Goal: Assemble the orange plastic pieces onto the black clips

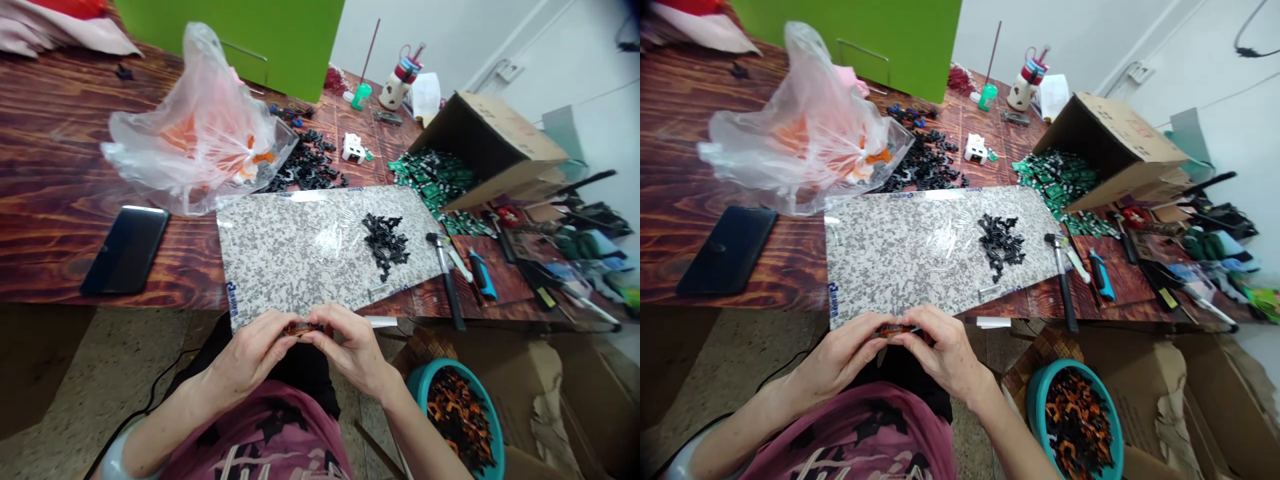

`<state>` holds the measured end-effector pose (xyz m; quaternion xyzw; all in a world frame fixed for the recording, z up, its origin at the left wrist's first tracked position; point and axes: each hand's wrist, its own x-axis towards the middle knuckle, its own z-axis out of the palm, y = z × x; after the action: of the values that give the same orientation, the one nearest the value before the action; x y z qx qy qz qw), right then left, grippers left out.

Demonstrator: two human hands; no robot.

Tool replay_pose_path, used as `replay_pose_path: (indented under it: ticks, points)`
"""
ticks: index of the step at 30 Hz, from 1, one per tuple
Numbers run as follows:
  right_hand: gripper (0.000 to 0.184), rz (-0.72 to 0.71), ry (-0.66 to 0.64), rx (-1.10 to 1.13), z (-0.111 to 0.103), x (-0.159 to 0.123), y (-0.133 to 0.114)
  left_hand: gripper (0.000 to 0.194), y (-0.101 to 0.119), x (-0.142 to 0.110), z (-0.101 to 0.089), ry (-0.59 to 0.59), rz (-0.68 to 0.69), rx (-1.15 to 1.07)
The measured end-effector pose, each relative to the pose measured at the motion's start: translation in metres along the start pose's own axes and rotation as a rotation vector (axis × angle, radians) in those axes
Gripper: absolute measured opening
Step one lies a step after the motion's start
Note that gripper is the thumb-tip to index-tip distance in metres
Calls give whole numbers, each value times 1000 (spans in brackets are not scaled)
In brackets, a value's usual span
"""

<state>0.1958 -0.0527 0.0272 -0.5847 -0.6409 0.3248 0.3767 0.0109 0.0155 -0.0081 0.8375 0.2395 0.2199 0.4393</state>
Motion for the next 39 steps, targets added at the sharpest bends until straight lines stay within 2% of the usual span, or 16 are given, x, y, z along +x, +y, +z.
replay_pose_path:
  ticks: [2,4,6,8,10,12,14,15,17,19,21,25,28,32,39]
  points:
    - [13,97,147,-15,-11,-18,14,34,-5,2,2,40,-56,-13]
    - [19,272,369,-52,-31,-50,40,37,-9,3,2,75,-97,-51]
    - [33,501,638,-136,-58,-97,73,32,-13,5,1,100,-122,-98]
    - [50,797,877,-372,-85,-151,104,28,-15,7,1,124,-144,-133]
    - [54,953,976,-494,-106,-202,123,26,-15,8,2,144,-164,-151]
    - [52,1070,1033,-587,-120,-240,129,26,-16,9,4,156,-170,-159]
    - [50,1126,1062,-653,-127,-258,125,26,-16,8,5,157,-176,-161]
    - [50,1127,1070,-678,-130,-258,122,27,-16,8,5,158,-178,-161]
    - [53,1068,1069,-710,-135,-241,115,27,-17,7,6,162,-186,-157]
    - [59,933,1030,-704,-137,-203,109,27,-18,7,6,171,-193,-147]
    - [58,757,934,-651,-136,-152,106,28,-18,7,6,178,-204,-142]
    - [42,482,677,-533,-124,-49,104,29,-17,7,4,192,-242,-180]
    - [36,386,541,-494,-113,-1,105,31,-13,5,2,210,-281,-224]
    - [24,353,472,-451,-110,19,104,31,-8,3,-2,219,-340,-304]
    - [34,320,490,-274,-120,16,76,33,2,11,-6,149,-396,-438]
